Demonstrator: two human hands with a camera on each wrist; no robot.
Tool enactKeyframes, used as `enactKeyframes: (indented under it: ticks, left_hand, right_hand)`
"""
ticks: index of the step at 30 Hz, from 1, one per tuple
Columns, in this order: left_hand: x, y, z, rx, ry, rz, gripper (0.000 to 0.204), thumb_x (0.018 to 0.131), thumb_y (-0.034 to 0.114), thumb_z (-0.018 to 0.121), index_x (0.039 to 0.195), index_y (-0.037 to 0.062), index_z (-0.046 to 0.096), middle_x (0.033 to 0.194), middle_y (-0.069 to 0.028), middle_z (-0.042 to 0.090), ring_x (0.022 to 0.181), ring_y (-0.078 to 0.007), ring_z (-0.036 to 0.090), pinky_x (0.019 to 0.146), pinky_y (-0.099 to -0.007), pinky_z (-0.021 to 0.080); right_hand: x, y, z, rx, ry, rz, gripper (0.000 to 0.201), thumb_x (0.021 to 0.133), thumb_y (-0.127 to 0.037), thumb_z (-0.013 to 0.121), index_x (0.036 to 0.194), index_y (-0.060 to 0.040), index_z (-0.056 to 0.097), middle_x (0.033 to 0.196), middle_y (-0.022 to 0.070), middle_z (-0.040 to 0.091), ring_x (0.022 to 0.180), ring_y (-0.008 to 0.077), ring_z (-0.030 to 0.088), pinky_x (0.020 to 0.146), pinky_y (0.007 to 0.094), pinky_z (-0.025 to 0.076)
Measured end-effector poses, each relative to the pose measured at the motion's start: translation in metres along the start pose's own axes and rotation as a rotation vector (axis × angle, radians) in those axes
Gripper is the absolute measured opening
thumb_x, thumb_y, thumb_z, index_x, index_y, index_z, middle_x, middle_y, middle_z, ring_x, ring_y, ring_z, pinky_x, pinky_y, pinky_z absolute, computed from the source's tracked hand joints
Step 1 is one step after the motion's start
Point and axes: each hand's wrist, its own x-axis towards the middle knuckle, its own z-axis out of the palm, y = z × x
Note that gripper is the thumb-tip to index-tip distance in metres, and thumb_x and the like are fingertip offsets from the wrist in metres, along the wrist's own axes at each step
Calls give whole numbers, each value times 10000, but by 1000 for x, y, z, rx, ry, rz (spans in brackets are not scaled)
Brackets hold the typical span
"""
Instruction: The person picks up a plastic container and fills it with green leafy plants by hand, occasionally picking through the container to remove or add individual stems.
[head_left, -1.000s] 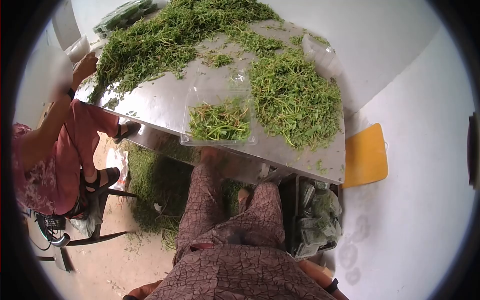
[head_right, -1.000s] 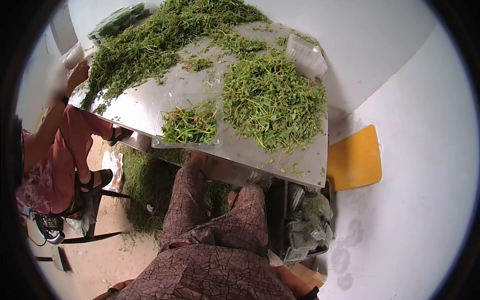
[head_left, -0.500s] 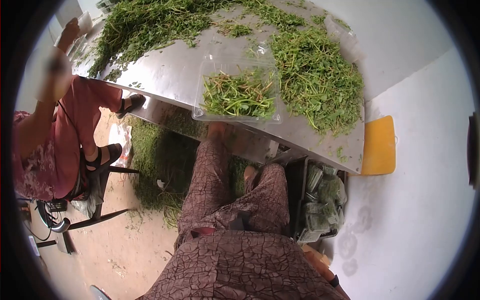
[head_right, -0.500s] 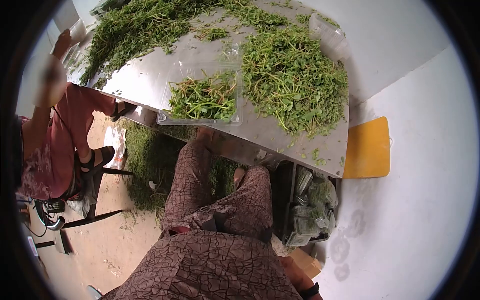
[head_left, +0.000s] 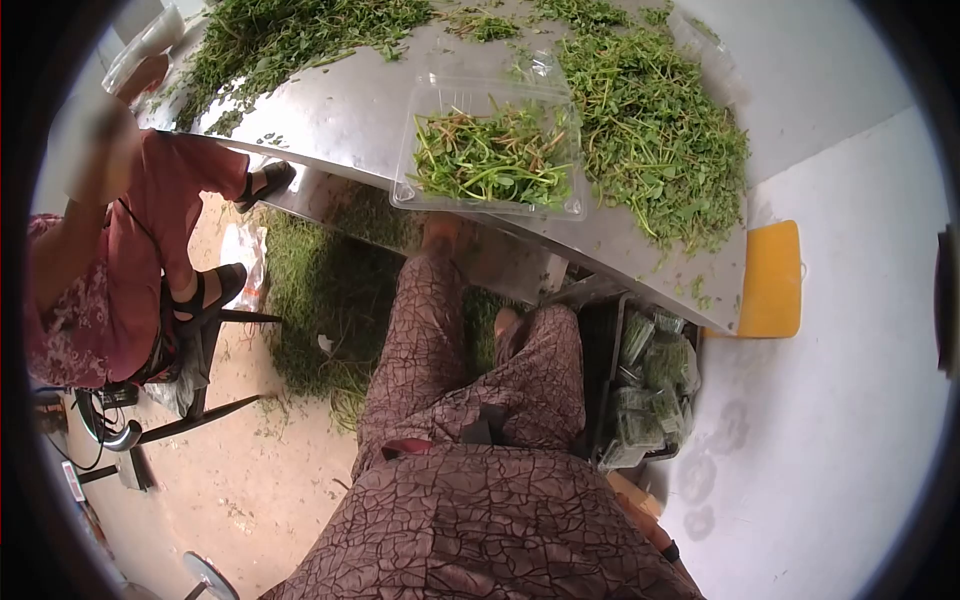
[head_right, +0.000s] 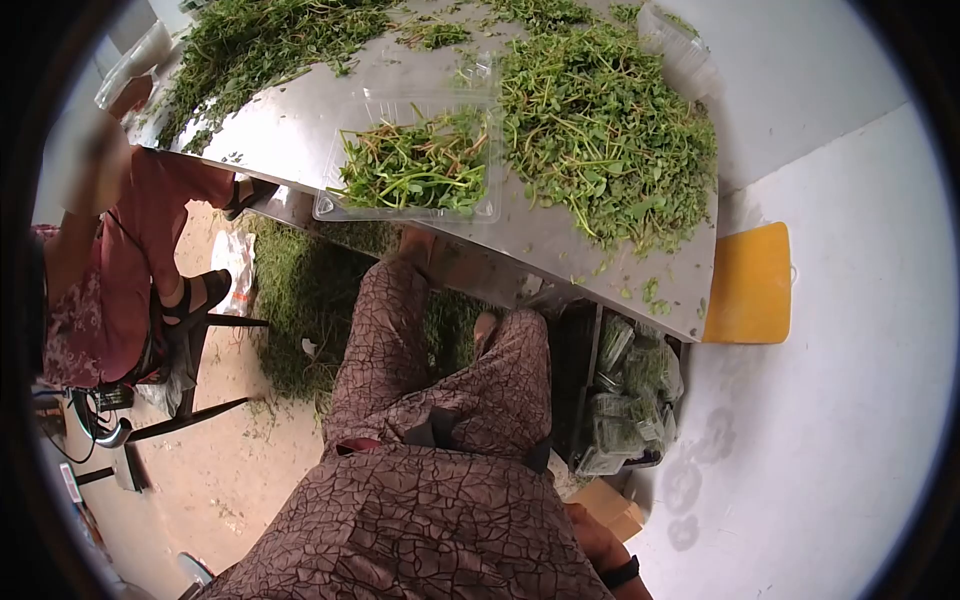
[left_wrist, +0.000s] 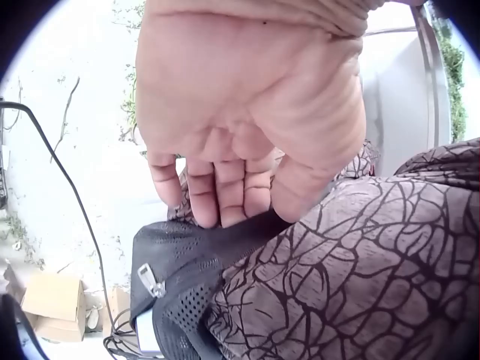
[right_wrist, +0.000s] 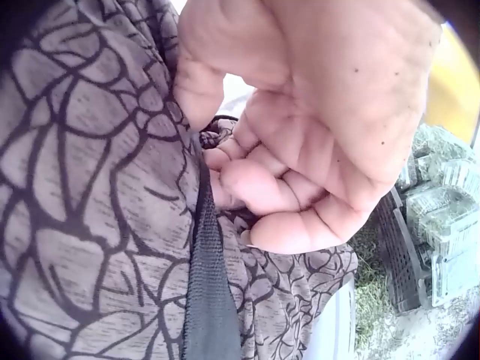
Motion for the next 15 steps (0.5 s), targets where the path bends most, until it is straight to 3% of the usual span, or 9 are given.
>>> enactKeyframes:
  ticks: [6,11,13,14,15]
  left_hand:
    - [5,-3,4,36,35,14,411,874,242,555,1217,18,580,1238,-160,602,1146,-296,562,984,-364,438]
    - [13,-10,12,81,45,26,402,880,240,532,1221,30,576,1248,-164,595,1162,-309,559,997,-373,436]
    - [13,-9,14,119,-7,19,391,883,234,523,1217,41,583,1272,-172,570,1188,-311,536,1014,-382,420]
    - [13,-9,12,103,0,14,391,885,235,521,1217,38,582,1267,-173,573,1182,-311,539,1010,-381,422]
    - [14,-8,9,91,-1,13,391,887,236,519,1217,34,581,1263,-174,575,1176,-311,543,1006,-380,424]
  right_hand:
    - [-6,7,-7,-91,0,67,414,890,-208,587,1241,13,576,1254,112,603,1141,200,534,973,322,409]
    - [-26,31,-28,-327,-23,202,415,902,-226,563,1251,-2,569,1290,117,581,1170,214,515,995,326,389]
    - [-27,25,-30,-249,-105,169,398,904,-237,556,1224,-2,586,1264,122,594,1147,216,527,983,332,394]
    - [-23,34,-33,-391,-91,-85,355,901,-227,554,1159,8,618,1167,130,632,1062,216,563,927,334,426]
    - [-19,34,-33,-460,-91,-216,337,899,-222,553,1127,13,634,1119,134,651,1020,216,582,899,335,442]
